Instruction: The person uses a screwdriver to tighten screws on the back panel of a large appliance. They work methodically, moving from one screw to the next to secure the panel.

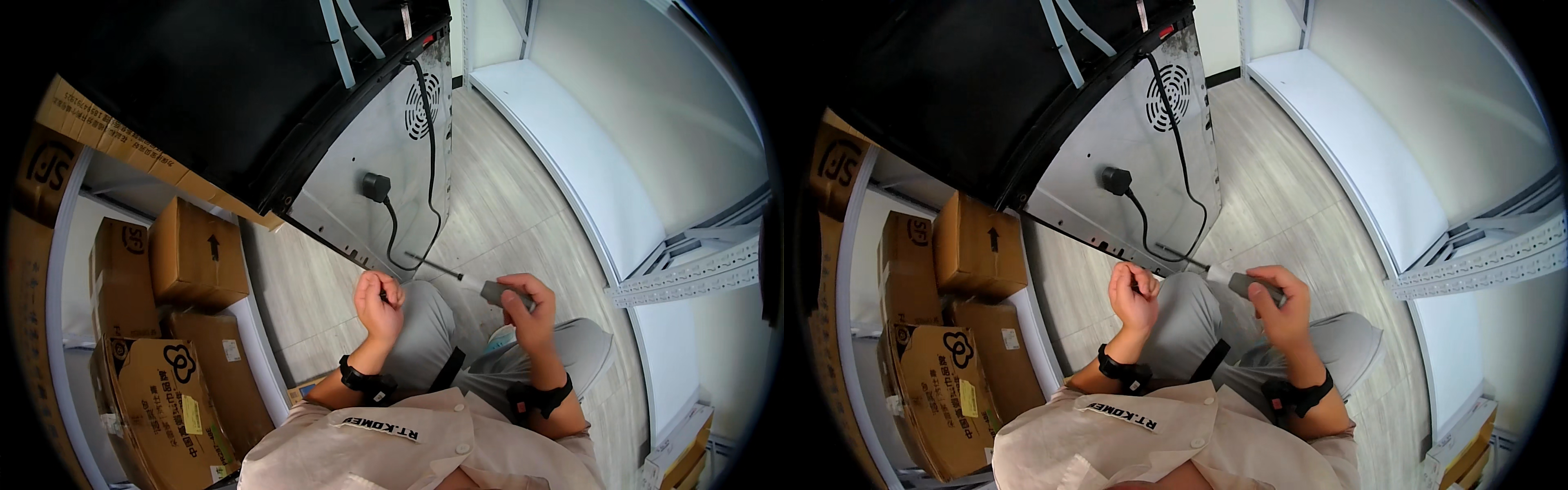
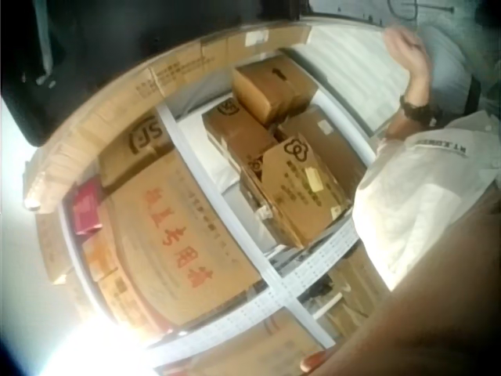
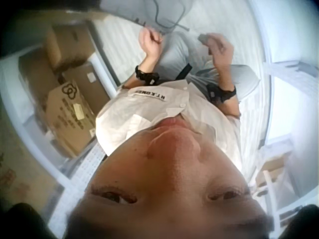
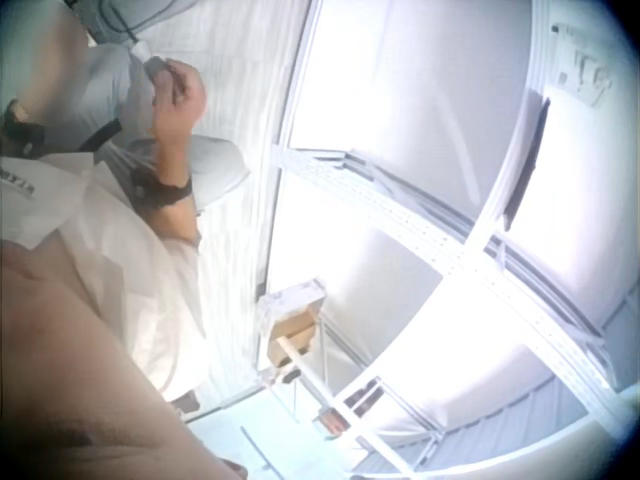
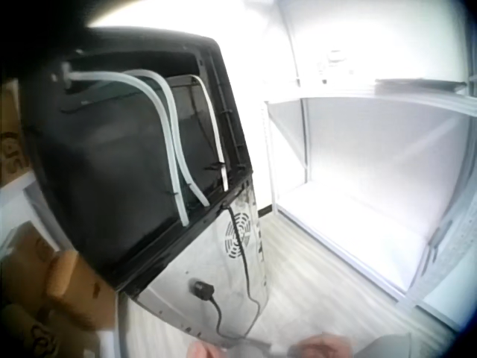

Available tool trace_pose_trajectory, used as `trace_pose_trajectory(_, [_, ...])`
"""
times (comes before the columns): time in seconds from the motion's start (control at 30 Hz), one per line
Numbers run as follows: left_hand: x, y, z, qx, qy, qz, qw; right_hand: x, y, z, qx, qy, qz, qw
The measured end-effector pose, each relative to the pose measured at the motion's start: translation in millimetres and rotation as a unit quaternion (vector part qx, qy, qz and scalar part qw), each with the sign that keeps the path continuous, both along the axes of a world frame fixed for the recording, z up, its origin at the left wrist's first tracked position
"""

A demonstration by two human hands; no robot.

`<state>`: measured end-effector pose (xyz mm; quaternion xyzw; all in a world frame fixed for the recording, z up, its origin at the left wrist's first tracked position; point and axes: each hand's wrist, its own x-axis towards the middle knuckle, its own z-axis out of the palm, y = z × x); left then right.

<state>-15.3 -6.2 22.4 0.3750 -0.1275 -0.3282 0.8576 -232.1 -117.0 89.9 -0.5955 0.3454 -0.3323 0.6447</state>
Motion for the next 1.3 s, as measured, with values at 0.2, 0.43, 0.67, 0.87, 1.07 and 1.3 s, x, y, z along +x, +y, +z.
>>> trace_pose_trajectory(0.2, [-15,-19,1,-0.006,0.277,-0.234,0.932,-9,-5,-2,-0.018,-0.068,-0.051,0.996])
trace_pose_trajectory(0.43, [-28,-66,18,0.031,0.311,-0.271,0.91,-10,-6,1,-0.041,-0.095,-0.117,0.988])
trace_pose_trajectory(0.67, [-37,-102,21,0.019,0.201,-0.271,0.941,-12,-28,7,-0.048,-0.046,-0.135,0.989])
trace_pose_trajectory(0.87, [-65,-144,80,0.057,0.14,-0.196,0.969,-11,-63,33,-0.001,-0.047,-0.119,0.992])
trace_pose_trajectory(1.07, [-62,-184,180,0.143,0.169,-0.133,0.966,-12,-75,94,-0.016,0.03,-0.127,0.991])
trace_pose_trajectory(1.3, [-35,-248,277,0.226,0.172,-0.102,0.953,9,-129,215,0.072,0.106,-0.028,0.991])
